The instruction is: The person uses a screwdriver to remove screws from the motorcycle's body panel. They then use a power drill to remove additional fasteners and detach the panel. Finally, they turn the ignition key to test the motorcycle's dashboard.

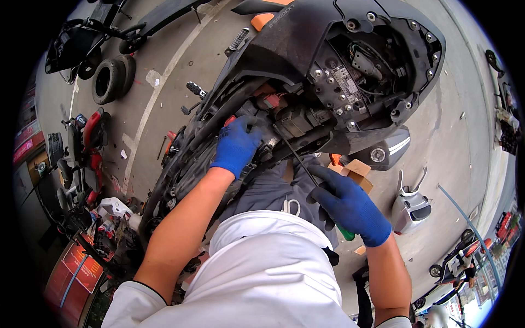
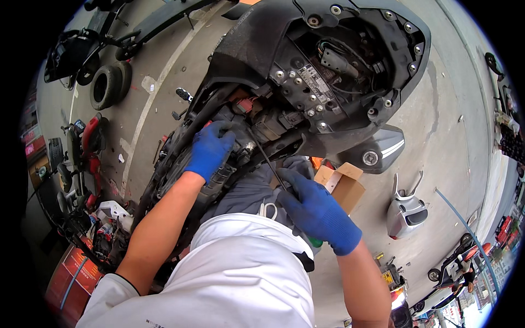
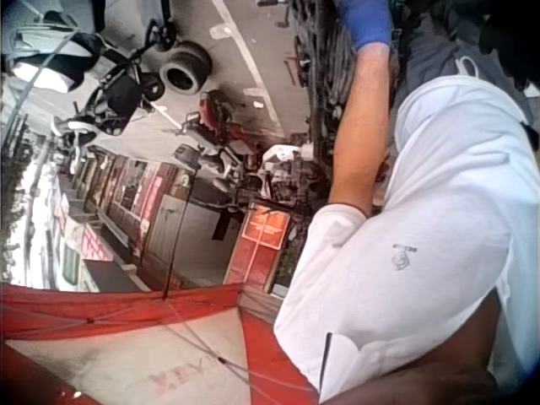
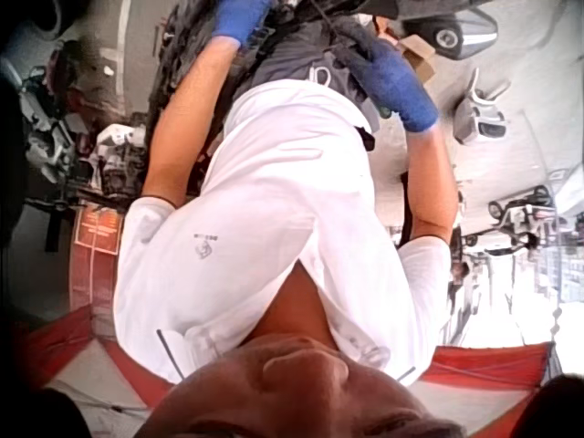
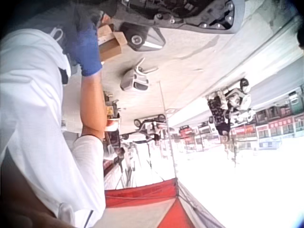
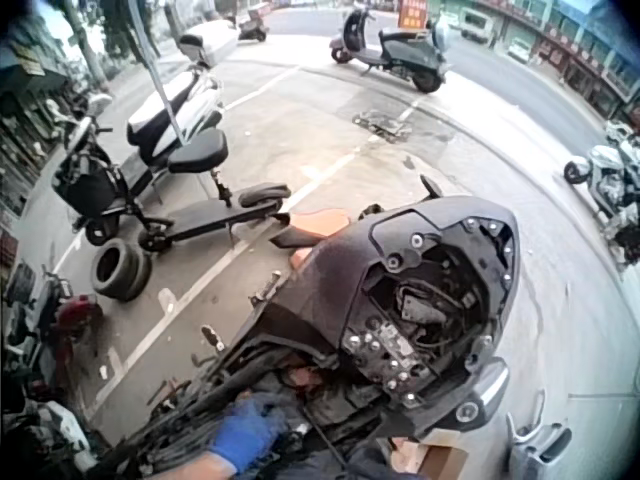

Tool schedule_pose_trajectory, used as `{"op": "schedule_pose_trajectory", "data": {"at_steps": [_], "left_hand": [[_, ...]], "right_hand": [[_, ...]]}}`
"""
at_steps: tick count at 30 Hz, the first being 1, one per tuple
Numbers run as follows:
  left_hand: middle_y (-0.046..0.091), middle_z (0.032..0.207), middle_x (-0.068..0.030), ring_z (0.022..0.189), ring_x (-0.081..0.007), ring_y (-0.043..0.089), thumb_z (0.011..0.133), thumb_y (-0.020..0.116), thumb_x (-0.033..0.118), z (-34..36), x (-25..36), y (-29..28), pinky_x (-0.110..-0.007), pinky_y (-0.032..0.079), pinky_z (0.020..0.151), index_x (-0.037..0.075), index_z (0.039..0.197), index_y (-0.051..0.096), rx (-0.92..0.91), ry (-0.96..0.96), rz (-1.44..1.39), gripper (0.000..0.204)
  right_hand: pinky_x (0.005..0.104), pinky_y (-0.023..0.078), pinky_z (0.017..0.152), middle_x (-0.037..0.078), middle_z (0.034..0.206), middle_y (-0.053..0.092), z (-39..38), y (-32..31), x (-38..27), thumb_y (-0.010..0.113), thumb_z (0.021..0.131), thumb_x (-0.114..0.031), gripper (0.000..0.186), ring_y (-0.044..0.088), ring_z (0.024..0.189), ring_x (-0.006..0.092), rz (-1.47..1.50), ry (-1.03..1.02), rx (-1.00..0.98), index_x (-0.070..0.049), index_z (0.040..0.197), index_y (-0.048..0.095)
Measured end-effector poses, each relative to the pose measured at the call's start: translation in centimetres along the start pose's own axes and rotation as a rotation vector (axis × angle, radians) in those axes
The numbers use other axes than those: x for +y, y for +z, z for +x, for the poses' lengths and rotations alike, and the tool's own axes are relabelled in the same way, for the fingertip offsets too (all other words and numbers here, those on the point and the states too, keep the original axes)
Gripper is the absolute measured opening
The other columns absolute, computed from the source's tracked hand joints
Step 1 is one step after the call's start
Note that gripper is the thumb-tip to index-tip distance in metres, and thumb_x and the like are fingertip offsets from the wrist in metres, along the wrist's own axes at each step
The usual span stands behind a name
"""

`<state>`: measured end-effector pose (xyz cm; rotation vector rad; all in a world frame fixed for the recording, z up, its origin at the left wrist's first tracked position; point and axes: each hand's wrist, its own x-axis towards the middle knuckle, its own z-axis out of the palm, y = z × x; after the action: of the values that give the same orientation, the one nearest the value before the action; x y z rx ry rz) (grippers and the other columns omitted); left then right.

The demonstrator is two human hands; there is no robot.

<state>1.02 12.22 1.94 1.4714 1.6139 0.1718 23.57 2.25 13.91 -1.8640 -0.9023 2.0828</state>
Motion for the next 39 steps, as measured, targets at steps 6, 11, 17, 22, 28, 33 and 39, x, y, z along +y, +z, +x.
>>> {"op": "schedule_pose_trajectory", "data": {"at_steps": [6, 11, 17, 22, 28, 33, 39], "left_hand": [[0.067, 0.084, -0.0118, 0.074, -0.0133, 0.062, 0.079, 0.063, 0.018, 1.1, 1.4, -1.1, -0.026, 0.05, 0.068, -0.004, 0.107, 0.063, -0.124, -0.085, 0.048, 0.036], [0.066, 0.09, -0.0109, 0.076, -0.0127, 0.061, 0.079, 0.064, 0.016, 1.9, 1.0, -0.9, -0.025, 0.05, 0.067, -0.006, 0.112, 0.06, -0.222, -0.138, 0.026, 0.04], [0.065, 0.096, -0.0125, 0.079, -0.0142, 0.062, 0.079, 0.064, 0.015, 2.8, -0.6, -1.4, -0.025, 0.051, 0.068, -0.007, 0.122, 0.053, -0.257, -0.074, -0.034, 0.05], [0.065, 0.093, -0.0123, 0.078, -0.0137, 0.062, 0.078, 0.065, 0.015, 3.2, 0.8, -2.0, -0.025, 0.051, 0.068, -0.007, 0.119, 0.055, -0.336, -0.138, 0.059, 0.047], [0.068, 0.094, -0.0143, 0.082, -0.0189, 0.064, 0.077, 0.063, 0.022, 3.4, 1.8, -2.7, -0.029, 0.05, 0.077, -0.004, 0.112, 0.061, -0.406, -0.167, 0.066, 0.044], [0.069, 0.092, -0.0146, 0.081, -0.0203, 0.065, 0.076, 0.063, 0.022, 3.4, 2.0, -2.0, -0.031, 0.05, 0.076, -0.001, 0.107, 0.065, -0.349, -0.158, 0.129, 0.038], [0.069, 0.091, -0.0157, 0.083, -0.0226, 0.065, 0.074, 0.062, 0.023, 4.2, -0.5, -1.2, -0.032, 0.05, 0.078, -0.002, 0.102, 0.066, -0.288, -0.113, 0.113, 0.038]], "right_hand": [[0.03, 0.05, 0.077, 0.015, 0.096, 0.064, 3.8, 1.3, 0.4, 0.054, 0.087, -0.02, 0.046, 0.063, 0.083, 0.018, -0.01, -0.123, 0.096, 0.001, 0.128, 0.049], [0.0326, 0.049, 0.08, 0.018, 0.102, 0.064, 5.5, 1.5, 1.3, 0.053, 0.087, -0.023, 0.046, 0.065, 0.089, 0.0224, -0.103, -0.176, 0.094, 0.001, 0.127, 0.05], [0.0447, 0.049, 0.075, 0.026, 0.087, 0.056, 4.4, 1.4, 2.1, 0.049, 0.083, -0.01, 0.02, 0.06, 0.085, 0.0393, -0.273, -0.46, 0.191, 0.007, 0.093, 0.054], [0.0413, 0.049, 0.078, 0.024, 0.094, 0.056, 4.9, 1.5, 1.5, 0.053, 0.082, -0.014, 0.022, 0.06, 0.089, 0.0361, -0.221, -0.465, 0.232, 0.004, 0.096, 0.054], [0.0372, 0.046, 0.092, 0.023, 0.116, 0.06, 5.2, 0.7, 1.6, 0.053, 0.085, -0.024, 0.048, 0.06, 0.107, 0.0321, -0.299, -0.29, 0.072, -0.003, 0.128, 0.051], [0.0371, 0.047, 0.09, 0.022, 0.115, 0.06, 5.6, 0.4, 0.8, 0.052, 0.085, -0.022, 0.046, 0.061, 0.104, 0.0322, -0.16, -0.109, 0.05, -0.004, 0.127, 0.051], [0.0379, 0.048, 0.088, 0.022, 0.11, 0.062, 5.0, 0.0, 0.2, 0.051, 0.085, -0.022, 0.046, 0.064, 0.096, 0.0315, -0.318, -0.25, 0.044, -0.002, 0.127, 0.052]]}}
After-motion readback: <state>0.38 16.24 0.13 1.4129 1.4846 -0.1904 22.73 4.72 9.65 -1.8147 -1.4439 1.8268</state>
